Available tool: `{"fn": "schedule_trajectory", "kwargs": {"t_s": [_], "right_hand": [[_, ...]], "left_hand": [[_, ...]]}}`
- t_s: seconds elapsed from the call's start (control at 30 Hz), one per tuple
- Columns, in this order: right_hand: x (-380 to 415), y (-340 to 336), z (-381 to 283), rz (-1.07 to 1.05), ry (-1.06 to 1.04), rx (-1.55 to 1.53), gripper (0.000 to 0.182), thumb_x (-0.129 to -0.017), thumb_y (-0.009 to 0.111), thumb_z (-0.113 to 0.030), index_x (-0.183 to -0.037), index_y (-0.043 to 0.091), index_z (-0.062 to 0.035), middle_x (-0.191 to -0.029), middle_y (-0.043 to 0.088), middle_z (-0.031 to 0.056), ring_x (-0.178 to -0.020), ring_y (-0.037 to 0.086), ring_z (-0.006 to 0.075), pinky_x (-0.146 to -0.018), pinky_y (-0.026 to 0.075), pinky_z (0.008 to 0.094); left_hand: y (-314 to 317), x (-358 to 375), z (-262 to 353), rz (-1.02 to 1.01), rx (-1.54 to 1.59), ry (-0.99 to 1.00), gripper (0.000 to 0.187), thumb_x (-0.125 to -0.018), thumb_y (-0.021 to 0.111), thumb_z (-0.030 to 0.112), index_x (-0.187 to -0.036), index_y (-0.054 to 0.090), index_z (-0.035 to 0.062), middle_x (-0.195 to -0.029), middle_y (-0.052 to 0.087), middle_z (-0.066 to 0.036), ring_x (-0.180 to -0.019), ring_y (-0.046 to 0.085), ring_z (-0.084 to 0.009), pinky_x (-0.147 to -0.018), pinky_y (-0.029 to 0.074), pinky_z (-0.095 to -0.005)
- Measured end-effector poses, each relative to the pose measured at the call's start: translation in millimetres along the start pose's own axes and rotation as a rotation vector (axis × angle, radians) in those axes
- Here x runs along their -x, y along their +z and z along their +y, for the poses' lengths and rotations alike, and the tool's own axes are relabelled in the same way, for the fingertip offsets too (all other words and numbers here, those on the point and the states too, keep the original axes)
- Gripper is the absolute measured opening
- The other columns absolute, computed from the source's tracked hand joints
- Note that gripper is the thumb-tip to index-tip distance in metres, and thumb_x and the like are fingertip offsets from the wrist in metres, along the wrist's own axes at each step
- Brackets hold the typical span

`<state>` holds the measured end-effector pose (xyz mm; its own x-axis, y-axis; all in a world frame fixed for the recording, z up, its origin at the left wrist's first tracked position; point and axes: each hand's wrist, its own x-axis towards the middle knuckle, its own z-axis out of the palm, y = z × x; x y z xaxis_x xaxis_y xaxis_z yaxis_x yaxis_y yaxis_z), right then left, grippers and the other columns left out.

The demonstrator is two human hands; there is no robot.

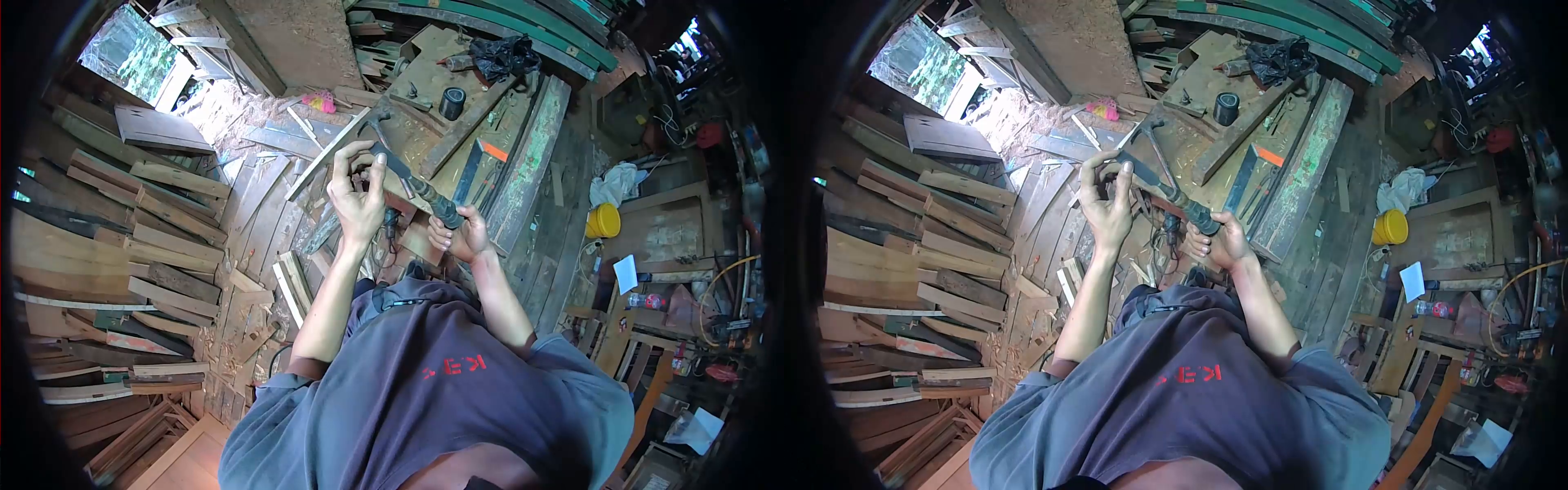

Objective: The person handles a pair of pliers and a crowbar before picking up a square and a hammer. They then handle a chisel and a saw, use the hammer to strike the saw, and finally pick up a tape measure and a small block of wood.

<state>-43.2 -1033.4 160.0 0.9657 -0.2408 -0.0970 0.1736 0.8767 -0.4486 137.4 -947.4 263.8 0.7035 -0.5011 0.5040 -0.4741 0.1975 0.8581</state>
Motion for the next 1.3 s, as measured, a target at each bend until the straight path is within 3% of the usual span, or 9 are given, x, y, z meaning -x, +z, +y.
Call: {"fn": "schedule_trajectory", "kwargs": {"t_s": [0.27,0.47,0.73,0.87,0.9,1.0,1.13,1.27,1.3], "right_hand": [[9,-2,1,-0.024,-0.030,-0.010,0.042,-0.082,0.043,-0.044,-0.076,0.045,-0.0022,-0.059,0.036,-0.0002,-0.049,0.036,0.0123,-0.051,0.034,0.0268],[15,-11,6,0.030,-0.044,0.013,0.042,-0.082,0.042,-0.045,-0.075,0.046,-0.0033,-0.058,0.036,-0.0009,-0.048,0.036,0.0124,-0.050,0.033,0.0267],[27,-30,23,0.103,0.038,-0.064,0.041,-0.084,0.042,-0.045,-0.079,0.046,-0.0046,-0.061,0.038,-0.0014,-0.051,0.038,0.0114,-0.050,0.032,0.0264],[26,-66,35,0.301,0.159,0.016,0.041,-0.085,0.044,-0.044,-0.085,0.048,-0.0034,-0.063,0.039,-0.0008,-0.053,0.038,0.0116,-0.051,0.032,0.0267],[23,-76,38,0.308,0.182,0.044,0.035,-0.088,0.047,-0.039,-0.089,0.049,-0.0043,-0.067,0.044,0.0003,-0.052,0.040,0.0108,-0.049,0.034,0.0261],[9,-94,51,0.437,0.134,0.338,0.027,-0.091,0.050,-0.033,-0.090,0.050,-0.0058,-0.071,0.049,0.0016,-0.051,0.043,0.0090,-0.044,0.035,0.0242],[-23,-131,70,0.608,0.052,0.585,0.020,-0.091,0.055,-0.026,-0.097,0.052,-0.0068,-0.073,0.052,0.0020,-0.050,0.046,0.0060,-0.039,0.034,0.0194],[-63,-178,84,0.843,-0.255,1.340,0.039,-0.084,0.063,-0.039,-0.086,0.055,-0.0010,-0.070,0.055,0.0067,-0.058,0.054,0.0176,-0.052,0.044,0.0317],[-69,-181,82,0.907,-0.323,1.484,0.042,-0.080,0.066,-0.040,-0.083,0.056,0.0010,-0.071,0.058,0.0146,-0.067,0.058,0.0310,-0.065,0.046,0.0408]], "left_hand": [[5,10,3,-0.017,0.007,-0.120,0.021,-0.083,0.063,0.005,-0.103,0.057,0.0023,-0.072,0.060,-0.003,-0.064,0.053,-0.0066,-0.059,0.042,-0.0214],[10,13,-11,-0.028,-0.065,-0.005,0.021,-0.084,0.063,0.007,-0.104,0.058,0.0034,-0.071,0.060,-0.003,-0.063,0.052,-0.0065,-0.058,0.041,-0.0210],[14,26,-28,-0.121,-0.135,-0.178,0.020,-0.084,0.063,0.008,-0.102,0.059,0.0039,-0.069,0.059,-0.002,-0.061,0.048,-0.0050,-0.056,0.040,-0.0207],[9,39,-94,-0.193,-0.282,-0.218,0.038,-0.084,0.064,0.016,-0.117,0.050,0.0045,-0.077,0.065,-0.011,-0.064,0.058,-0.0181,-0.063,0.046,-0.0318],[0,44,-111,-0.252,-0.384,-0.375,0.048,-0.083,0.064,0.022,-0.123,0.045,0.0046,-0.090,0.065,-0.017,-0.075,0.063,-0.0266,-0.069,0.048,-0.0372],[-30,87,-198,-0.223,-0.502,-0.389,0.049,-0.083,0.064,0.025,-0.123,0.045,0.0038,-0.101,0.063,-0.021,-0.085,0.063,-0.0284,-0.074,0.048,-0.0377],[-59,114,-181,-0.298,-0.505,-0.551,0.047,-0.083,0.063,0.026,-0.121,0.048,0.0038,-0.106,0.061,-0.021,-0.091,0.062,-0.0319,-0.079,0.048,-0.0391],[-81,137,-189,-0.286,-0.592,-0.604,0.045,-0.083,0.063,0.025,-0.119,0.050,0.0024,-0.107,0.061,-0.022,-0.093,0.062,-0.0346,-0.082,0.048,-0.0406],[-83,139,-187,-0.287,-0.608,-0.605,0.046,-0.083,0.063,0.026,-0.119,0.050,0.0010,-0.109,0.060,-0.024,-0.093,0.061,-0.0372,-0.084,0.047,-0.0417]]}}
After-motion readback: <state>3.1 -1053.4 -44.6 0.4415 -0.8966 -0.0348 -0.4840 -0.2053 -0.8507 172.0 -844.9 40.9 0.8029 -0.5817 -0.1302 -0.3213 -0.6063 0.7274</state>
